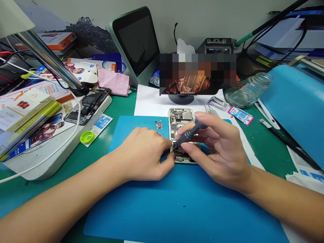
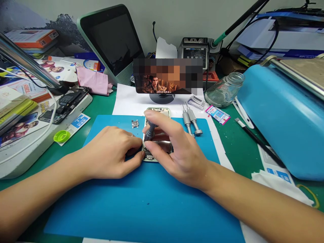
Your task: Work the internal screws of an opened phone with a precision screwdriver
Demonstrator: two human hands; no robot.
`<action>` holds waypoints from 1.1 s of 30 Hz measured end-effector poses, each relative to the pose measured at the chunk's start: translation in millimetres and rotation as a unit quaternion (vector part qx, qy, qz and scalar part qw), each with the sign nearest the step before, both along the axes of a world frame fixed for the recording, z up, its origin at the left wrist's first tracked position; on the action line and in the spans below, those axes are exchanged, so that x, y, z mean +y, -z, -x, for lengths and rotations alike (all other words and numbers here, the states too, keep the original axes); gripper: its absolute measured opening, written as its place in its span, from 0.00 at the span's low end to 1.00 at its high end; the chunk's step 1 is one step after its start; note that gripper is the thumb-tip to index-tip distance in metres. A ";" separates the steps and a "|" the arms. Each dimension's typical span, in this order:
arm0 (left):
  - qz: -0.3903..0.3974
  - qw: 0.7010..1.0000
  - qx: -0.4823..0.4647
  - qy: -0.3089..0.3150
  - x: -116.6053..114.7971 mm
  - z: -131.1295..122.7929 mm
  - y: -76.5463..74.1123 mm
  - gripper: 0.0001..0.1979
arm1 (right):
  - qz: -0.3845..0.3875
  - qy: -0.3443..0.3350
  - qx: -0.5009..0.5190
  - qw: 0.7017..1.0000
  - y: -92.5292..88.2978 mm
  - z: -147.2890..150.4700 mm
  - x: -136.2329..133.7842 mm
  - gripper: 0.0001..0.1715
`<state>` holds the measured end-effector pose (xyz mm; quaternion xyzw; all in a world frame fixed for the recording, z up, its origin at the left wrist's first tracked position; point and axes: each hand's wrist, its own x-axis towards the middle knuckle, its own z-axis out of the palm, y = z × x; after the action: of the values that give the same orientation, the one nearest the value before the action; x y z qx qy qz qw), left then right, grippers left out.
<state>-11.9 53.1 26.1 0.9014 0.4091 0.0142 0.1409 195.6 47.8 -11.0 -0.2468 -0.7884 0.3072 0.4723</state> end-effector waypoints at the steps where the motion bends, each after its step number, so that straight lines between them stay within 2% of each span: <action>1: 0.000 1.000 -0.001 -0.001 0.0 -0.1 -0.1 0.16 | -0.001 0.000 -0.001 1.000 0.1 0.0 0.4 0.46; 8: -0.006 1.000 -0.005 -0.004 0.1 -0.2 1.0 0.16 | -0.017 -0.015 -0.012 1.000 -0.4 -1.7 1.8 0.46; 15: -0.006 1.000 -0.010 0.005 0.8 -0.6 2.5 0.16 | -0.102 -0.049 -0.056 0.992 -3.0 -2.4 6.8 0.41; 21: -0.012 1.000 -0.012 0.005 0.4 1.0 3.1 0.17 | -0.095 -0.038 -0.075 0.992 -6.4 -0.1 7.9 0.35; 29: -0.011 1.000 -0.008 0.006 0.8 1.2 3.3 0.15 | -0.138 -0.027 -0.070 0.988 -17.8 5.5 9.0 0.29; 33: -0.009 1.000 -0.005 0.007 1.4 0.4 3.1 0.15 | -0.113 -0.040 -0.079 0.990 -17.1 4.8 8.4 0.30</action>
<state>-12.4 54.5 23.0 0.9054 0.4019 0.0212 0.1350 190.7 56.2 6.1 -0.1834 -0.8624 0.2143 0.4203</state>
